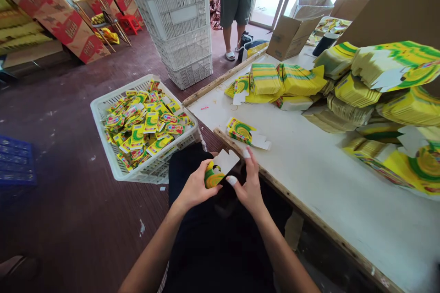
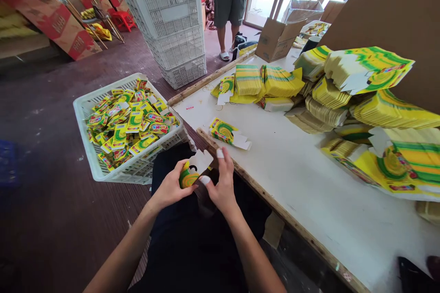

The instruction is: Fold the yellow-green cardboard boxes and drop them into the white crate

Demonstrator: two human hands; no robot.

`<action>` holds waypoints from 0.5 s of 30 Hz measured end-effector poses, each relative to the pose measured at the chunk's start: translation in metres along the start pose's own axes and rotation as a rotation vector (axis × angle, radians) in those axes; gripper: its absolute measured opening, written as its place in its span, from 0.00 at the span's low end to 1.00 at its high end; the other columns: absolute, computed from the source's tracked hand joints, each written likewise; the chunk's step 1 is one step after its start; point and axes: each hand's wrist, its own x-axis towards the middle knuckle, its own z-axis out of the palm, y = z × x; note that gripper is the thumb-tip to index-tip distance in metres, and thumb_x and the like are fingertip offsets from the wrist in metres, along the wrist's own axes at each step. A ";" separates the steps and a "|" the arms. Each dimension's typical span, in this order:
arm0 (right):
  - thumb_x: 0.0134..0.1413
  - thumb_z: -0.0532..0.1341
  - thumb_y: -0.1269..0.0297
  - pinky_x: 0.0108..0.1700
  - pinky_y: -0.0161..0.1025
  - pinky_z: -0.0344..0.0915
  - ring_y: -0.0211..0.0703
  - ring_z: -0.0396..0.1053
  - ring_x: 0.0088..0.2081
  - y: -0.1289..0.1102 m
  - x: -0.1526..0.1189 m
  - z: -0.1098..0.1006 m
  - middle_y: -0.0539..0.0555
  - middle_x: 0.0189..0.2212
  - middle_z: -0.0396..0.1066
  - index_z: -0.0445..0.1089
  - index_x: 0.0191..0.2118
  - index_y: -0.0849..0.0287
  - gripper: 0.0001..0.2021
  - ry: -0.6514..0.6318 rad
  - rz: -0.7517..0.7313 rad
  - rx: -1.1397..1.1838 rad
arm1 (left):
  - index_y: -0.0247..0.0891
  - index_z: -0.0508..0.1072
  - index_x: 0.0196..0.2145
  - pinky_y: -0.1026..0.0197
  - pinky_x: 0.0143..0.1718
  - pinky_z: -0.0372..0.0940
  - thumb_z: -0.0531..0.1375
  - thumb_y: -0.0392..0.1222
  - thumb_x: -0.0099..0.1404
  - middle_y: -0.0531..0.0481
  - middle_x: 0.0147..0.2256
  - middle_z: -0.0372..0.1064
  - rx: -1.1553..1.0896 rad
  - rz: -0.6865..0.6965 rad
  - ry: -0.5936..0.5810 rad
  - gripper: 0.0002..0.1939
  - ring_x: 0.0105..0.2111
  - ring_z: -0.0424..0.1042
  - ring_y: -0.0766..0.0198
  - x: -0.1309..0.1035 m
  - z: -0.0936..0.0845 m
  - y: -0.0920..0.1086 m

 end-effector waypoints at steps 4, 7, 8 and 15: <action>0.55 0.58 0.45 0.61 0.57 0.57 0.56 0.61 0.60 0.002 0.000 0.006 0.59 0.57 0.66 0.65 0.58 0.54 0.28 -0.270 0.505 0.579 | 0.43 0.53 0.59 0.52 0.49 0.67 0.64 0.37 0.52 0.44 0.51 0.67 0.064 0.230 -0.008 0.39 0.48 0.71 0.54 -0.003 0.013 -0.005; 0.49 0.63 0.45 0.58 0.56 0.61 0.56 0.67 0.55 -0.004 0.002 0.008 0.57 0.51 0.72 0.68 0.55 0.54 0.29 -0.439 0.736 0.924 | 0.45 0.53 0.59 0.54 0.45 0.68 0.62 0.34 0.52 0.46 0.48 0.67 0.104 0.339 -0.009 0.39 0.46 0.71 0.56 -0.004 0.018 -0.009; 0.47 0.65 0.46 0.58 0.56 0.61 0.55 0.68 0.54 -0.005 0.003 0.008 0.56 0.49 0.73 0.69 0.55 0.53 0.30 -0.461 0.770 0.982 | 0.46 0.54 0.58 0.55 0.44 0.68 0.62 0.33 0.52 0.46 0.47 0.66 0.113 0.355 0.002 0.38 0.45 0.71 0.56 -0.004 0.019 -0.010; 0.47 0.63 0.41 0.59 0.56 0.60 0.56 0.66 0.57 0.002 -0.002 0.009 0.57 0.56 0.68 0.67 0.57 0.52 0.33 -0.382 0.720 0.829 | 0.45 0.57 0.50 0.56 0.41 0.68 0.60 0.31 0.47 0.49 0.44 0.66 0.105 0.261 -0.039 0.32 0.41 0.72 0.57 -0.004 0.017 -0.004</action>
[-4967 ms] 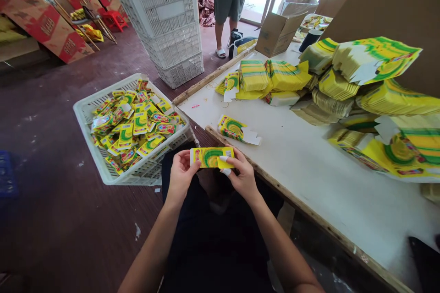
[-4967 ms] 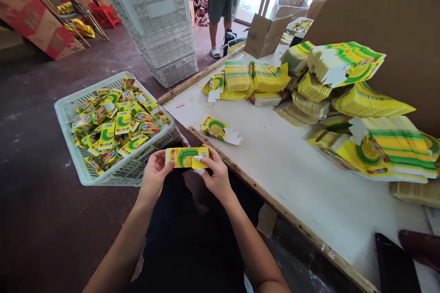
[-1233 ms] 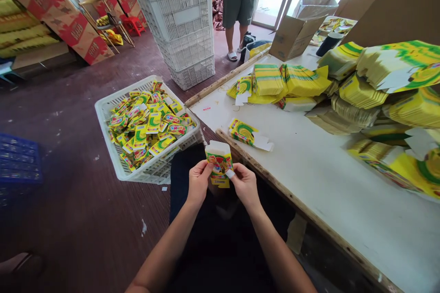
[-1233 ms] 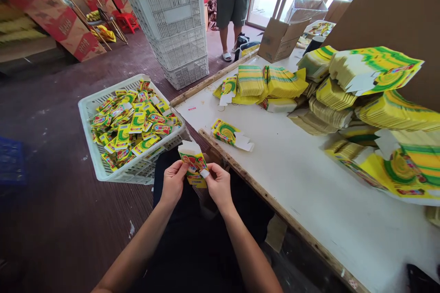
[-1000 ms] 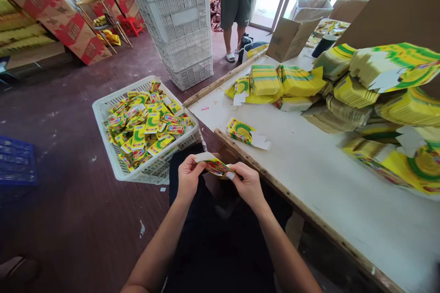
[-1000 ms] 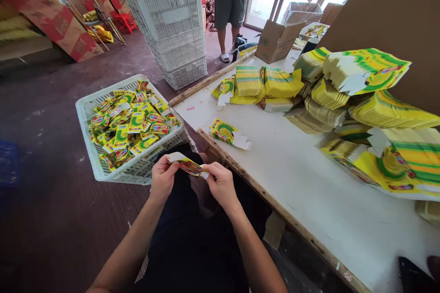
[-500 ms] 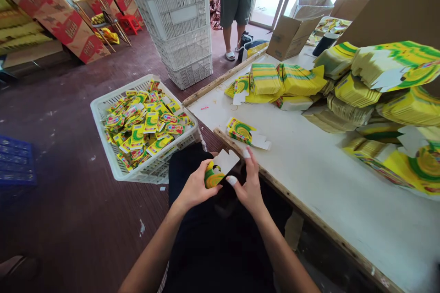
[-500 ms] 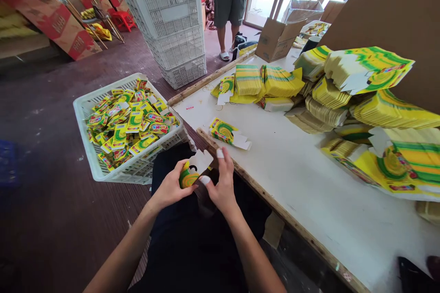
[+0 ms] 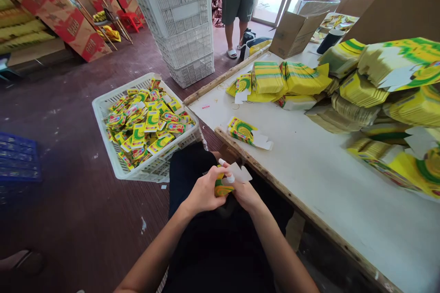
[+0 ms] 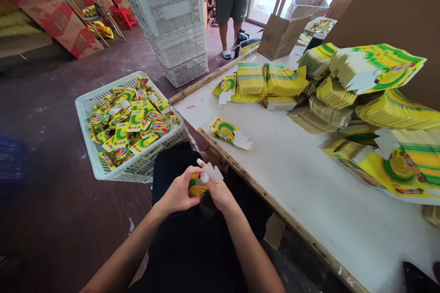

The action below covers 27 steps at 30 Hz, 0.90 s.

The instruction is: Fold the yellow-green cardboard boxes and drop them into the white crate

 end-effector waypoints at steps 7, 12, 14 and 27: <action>0.58 0.56 0.68 0.62 0.49 0.60 0.49 0.60 0.62 0.008 -0.008 0.004 0.54 0.62 0.61 0.65 0.59 0.48 0.23 0.033 -0.497 -0.723 | 0.41 0.49 0.55 0.53 0.39 0.69 0.62 0.34 0.47 0.44 0.47 0.65 -0.075 -0.174 0.017 0.40 0.40 0.73 0.56 0.002 0.001 -0.004; 0.58 0.56 0.71 0.58 0.48 0.65 0.50 0.65 0.58 0.007 -0.003 -0.012 0.58 0.59 0.65 0.63 0.61 0.51 0.25 0.184 -0.645 -0.798 | 0.40 0.63 0.47 0.48 0.44 0.67 0.66 0.42 0.50 0.45 0.43 0.67 0.135 -0.200 0.163 0.28 0.43 0.71 0.51 -0.004 -0.001 -0.003; 0.58 0.57 0.69 0.58 0.50 0.65 0.52 0.62 0.61 0.005 -0.003 -0.017 0.59 0.62 0.60 0.60 0.63 0.51 0.26 0.131 -0.643 -0.862 | 0.41 0.66 0.44 0.52 0.41 0.68 0.66 0.44 0.53 0.48 0.39 0.68 0.127 -0.173 0.199 0.22 0.39 0.72 0.55 -0.005 -0.007 0.000; 0.62 0.56 0.64 0.54 0.47 0.68 0.49 0.65 0.57 -0.021 0.000 -0.031 0.61 0.58 0.63 0.73 0.48 0.52 0.12 -0.034 -0.718 -1.044 | 0.38 0.73 0.44 0.57 0.40 0.69 0.70 0.43 0.48 0.46 0.38 0.73 0.064 -0.030 0.163 0.24 0.37 0.74 0.58 0.016 -0.041 0.003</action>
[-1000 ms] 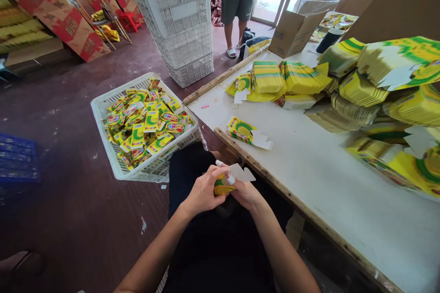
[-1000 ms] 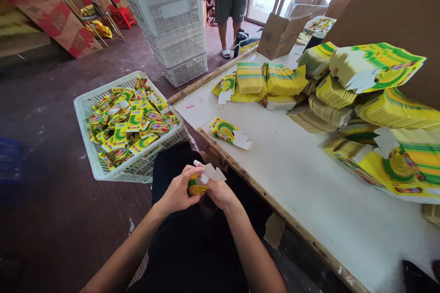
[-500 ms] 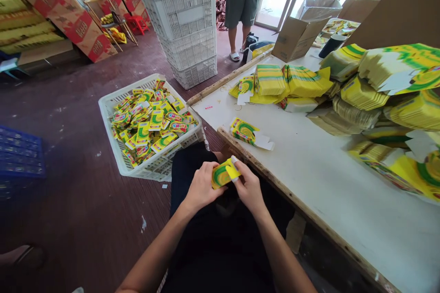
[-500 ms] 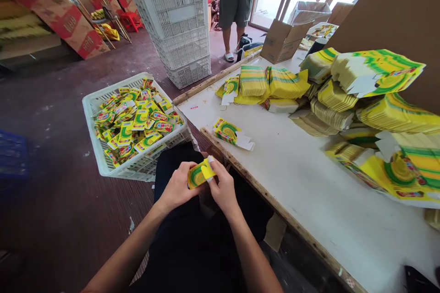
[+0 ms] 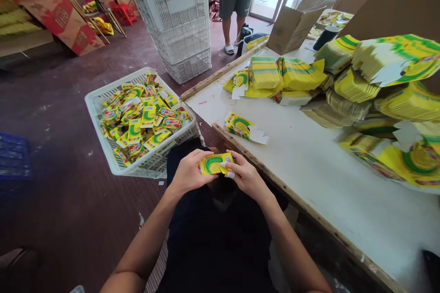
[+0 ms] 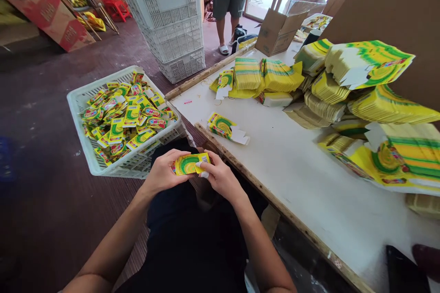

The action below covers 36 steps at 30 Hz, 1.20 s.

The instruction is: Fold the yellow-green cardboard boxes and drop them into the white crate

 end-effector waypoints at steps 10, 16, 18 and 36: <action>0.60 0.58 0.62 0.52 0.51 0.68 0.52 0.66 0.56 0.002 0.003 0.016 0.60 0.55 0.62 0.71 0.50 0.50 0.13 0.191 0.090 0.049 | 0.41 0.67 0.50 0.53 0.45 0.67 0.71 0.46 0.45 0.44 0.48 0.67 -0.178 -0.149 0.190 0.34 0.45 0.70 0.55 0.000 0.017 -0.006; 0.60 0.58 0.63 0.51 0.51 0.69 0.53 0.66 0.54 -0.001 0.005 0.016 0.60 0.55 0.60 0.71 0.49 0.49 0.12 0.276 0.116 0.028 | 0.38 0.67 0.41 0.61 0.32 0.68 0.69 0.54 0.45 0.48 0.37 0.71 -0.699 -0.558 0.381 0.28 0.33 0.72 0.62 -0.006 0.029 -0.011; 0.60 0.58 0.64 0.51 0.51 0.70 0.51 0.68 0.52 -0.001 0.003 0.018 0.59 0.56 0.59 0.71 0.49 0.49 0.13 0.236 0.123 0.015 | 0.37 0.70 0.34 0.62 0.30 0.67 0.69 0.53 0.46 0.51 0.31 0.73 -0.799 -0.578 0.345 0.23 0.29 0.72 0.63 -0.006 0.028 -0.005; 0.58 0.60 0.66 0.49 0.51 0.72 0.47 0.70 0.45 -0.005 -0.002 0.014 0.60 0.55 0.58 0.72 0.45 0.52 0.09 0.050 0.047 -0.020 | 0.36 0.73 0.23 0.64 0.24 0.65 0.73 0.48 0.37 0.54 0.20 0.72 -0.900 -0.644 0.406 0.18 0.21 0.69 0.66 -0.004 0.017 0.007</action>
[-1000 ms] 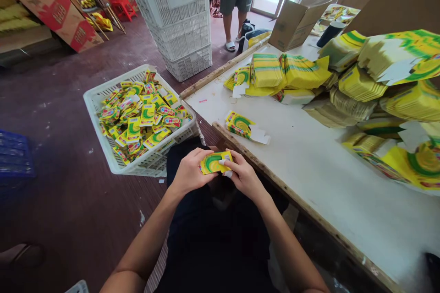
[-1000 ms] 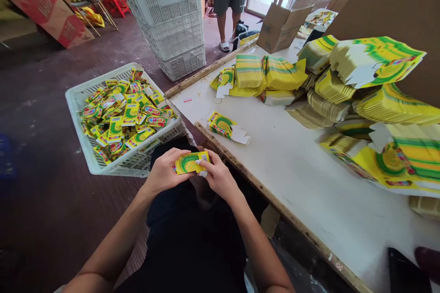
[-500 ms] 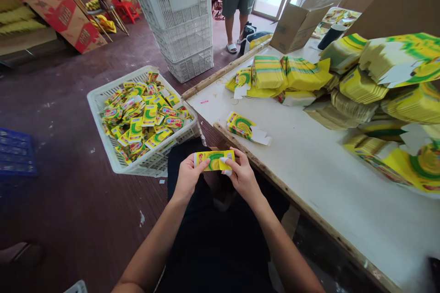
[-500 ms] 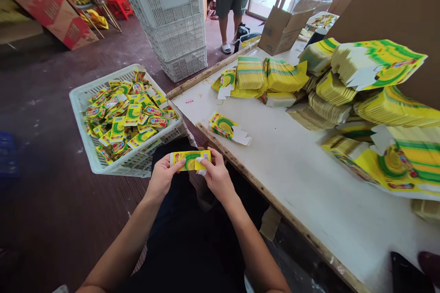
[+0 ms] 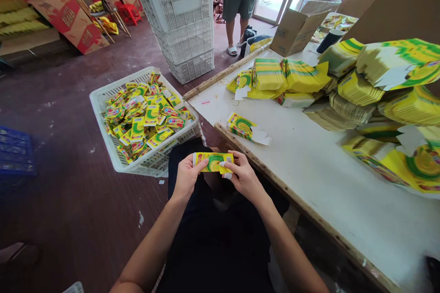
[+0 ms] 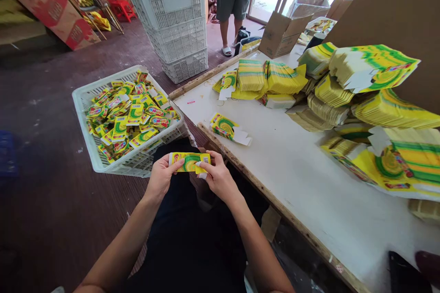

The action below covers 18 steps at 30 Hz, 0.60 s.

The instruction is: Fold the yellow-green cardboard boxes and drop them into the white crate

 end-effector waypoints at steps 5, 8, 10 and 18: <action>0.54 0.63 0.64 0.45 0.47 0.73 0.50 0.69 0.48 -0.004 0.004 0.001 0.60 0.51 0.62 0.61 0.56 0.51 0.23 0.126 0.135 0.153 | 0.37 0.74 0.25 0.63 0.24 0.65 0.72 0.52 0.39 0.53 0.22 0.73 0.095 -0.021 -0.096 0.19 0.23 0.70 0.65 0.003 -0.001 0.003; 0.52 0.65 0.62 0.47 0.49 0.72 0.51 0.69 0.48 -0.003 0.008 0.005 0.59 0.48 0.64 0.61 0.56 0.53 0.26 0.167 0.157 0.118 | 0.37 0.73 0.26 0.64 0.24 0.64 0.69 0.56 0.45 0.53 0.24 0.72 0.147 0.027 -0.123 0.20 0.24 0.69 0.65 0.001 0.000 -0.004; 0.52 0.65 0.62 0.51 0.51 0.70 0.53 0.67 0.51 -0.001 0.010 0.009 0.59 0.48 0.63 0.62 0.56 0.53 0.25 0.179 0.143 0.068 | 0.38 0.73 0.27 0.65 0.24 0.62 0.67 0.58 0.48 0.54 0.23 0.71 0.167 0.057 -0.107 0.20 0.23 0.67 0.66 -0.002 0.000 -0.013; 0.56 0.60 0.58 0.46 0.50 0.73 0.49 0.72 0.44 0.025 0.017 0.000 0.63 0.55 0.60 0.57 0.60 0.53 0.26 0.266 0.172 0.082 | 0.37 0.69 0.24 0.65 0.31 0.66 0.72 0.43 0.40 0.55 0.25 0.69 -0.226 0.124 0.303 0.17 0.28 0.68 0.67 0.060 -0.031 0.027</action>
